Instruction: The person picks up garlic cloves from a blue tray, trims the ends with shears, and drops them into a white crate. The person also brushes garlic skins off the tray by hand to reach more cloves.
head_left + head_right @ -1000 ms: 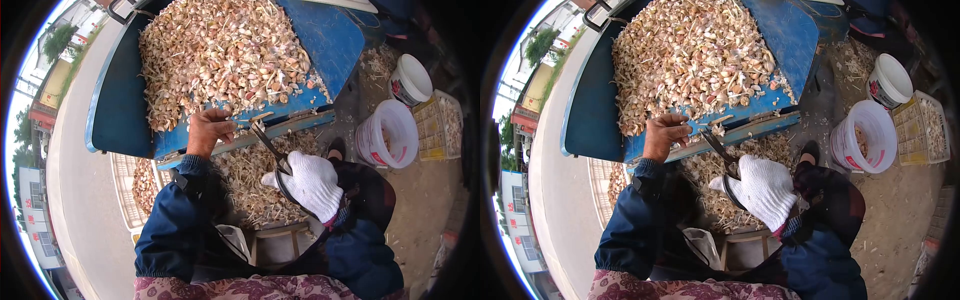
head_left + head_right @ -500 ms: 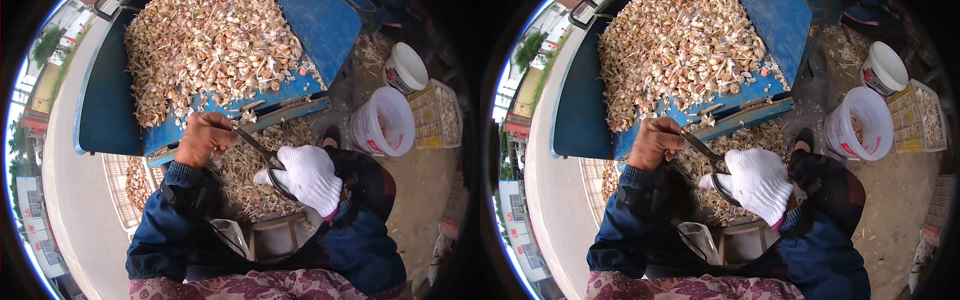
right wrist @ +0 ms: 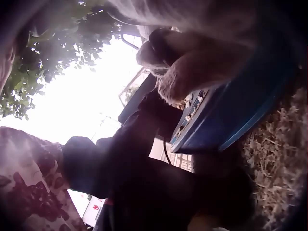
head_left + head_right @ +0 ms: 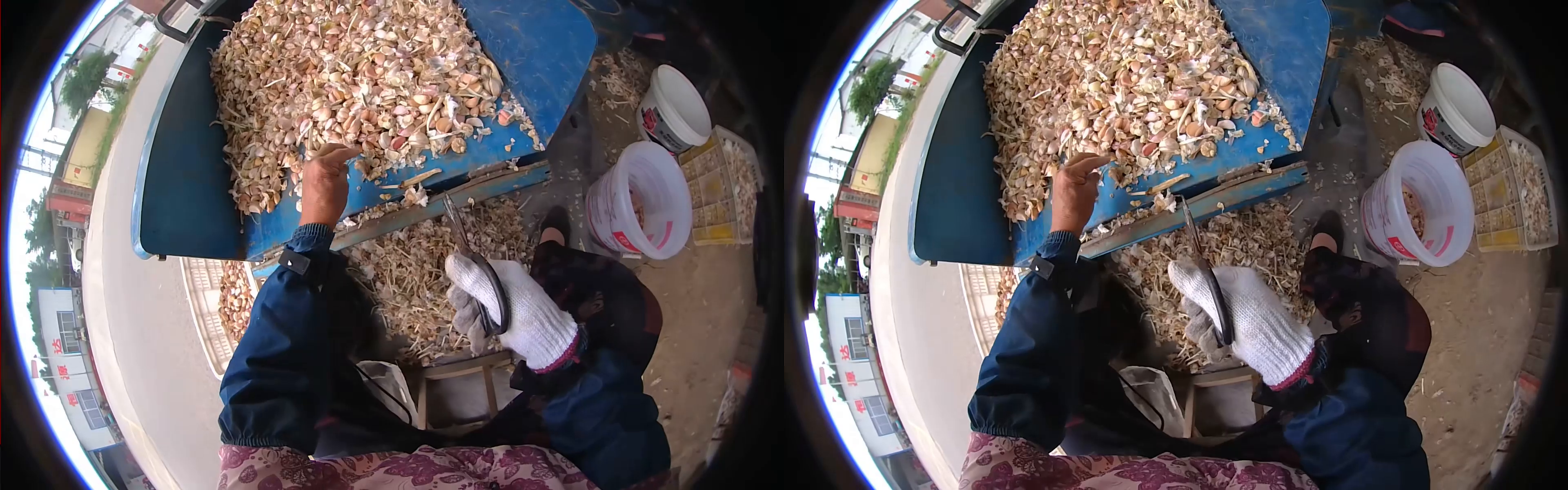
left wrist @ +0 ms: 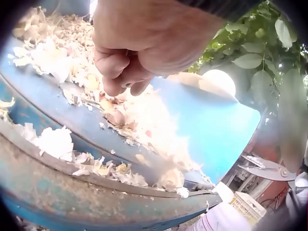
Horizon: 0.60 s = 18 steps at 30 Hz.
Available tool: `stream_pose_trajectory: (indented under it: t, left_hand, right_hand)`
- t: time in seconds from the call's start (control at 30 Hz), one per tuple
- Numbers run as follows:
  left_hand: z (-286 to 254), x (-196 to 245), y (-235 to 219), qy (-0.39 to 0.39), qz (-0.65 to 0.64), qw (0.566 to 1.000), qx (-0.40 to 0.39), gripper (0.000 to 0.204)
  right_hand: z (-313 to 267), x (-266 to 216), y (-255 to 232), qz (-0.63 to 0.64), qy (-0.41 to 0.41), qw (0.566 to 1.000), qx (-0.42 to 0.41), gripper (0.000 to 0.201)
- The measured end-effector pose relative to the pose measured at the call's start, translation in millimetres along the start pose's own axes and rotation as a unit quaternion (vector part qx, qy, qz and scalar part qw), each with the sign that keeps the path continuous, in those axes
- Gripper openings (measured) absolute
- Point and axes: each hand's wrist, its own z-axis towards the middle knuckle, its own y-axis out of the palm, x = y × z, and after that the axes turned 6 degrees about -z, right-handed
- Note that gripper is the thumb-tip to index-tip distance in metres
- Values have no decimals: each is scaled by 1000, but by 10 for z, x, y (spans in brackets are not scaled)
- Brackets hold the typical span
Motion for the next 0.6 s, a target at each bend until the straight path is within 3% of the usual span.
stream_pose_trajectory:
  t: [0.03,0.07,0.13,0.27,0.33,0.4,0.47,0.6]
  left_hand:
    - [25,33,61,175,103,979,13,24]
    - [-26,64,81,65,119,988,-74,26]
    - [-56,97,169,123,160,977,-69,25]
    - [-27,-100,148,131,204,968,-68,24]
    - [-24,-99,74,-42,31,997,-63,15]
    - [-18,6,-136,-250,-220,941,-65,11]
    - [-52,-11,-275,-277,-421,857,-112,20]
    - [-170,-14,-327,-300,-489,810,-123,22]
  right_hand:
    - [-4,-6,-19,-32,-6,999,-3,36]
    - [-12,-17,-29,-31,-6,1000,-1,36]
    - [-36,-34,-29,-72,-32,997,1,38]
    - [-50,-40,-40,-101,-31,994,29,39]
    - [-28,-4,-78,-111,-54,992,2,40]
    - [-68,-35,-57,-115,-52,992,3,40]
    - [-72,-41,-40,-117,-52,992,3,40]
    - [-59,-27,-7,-168,-82,982,11,39]
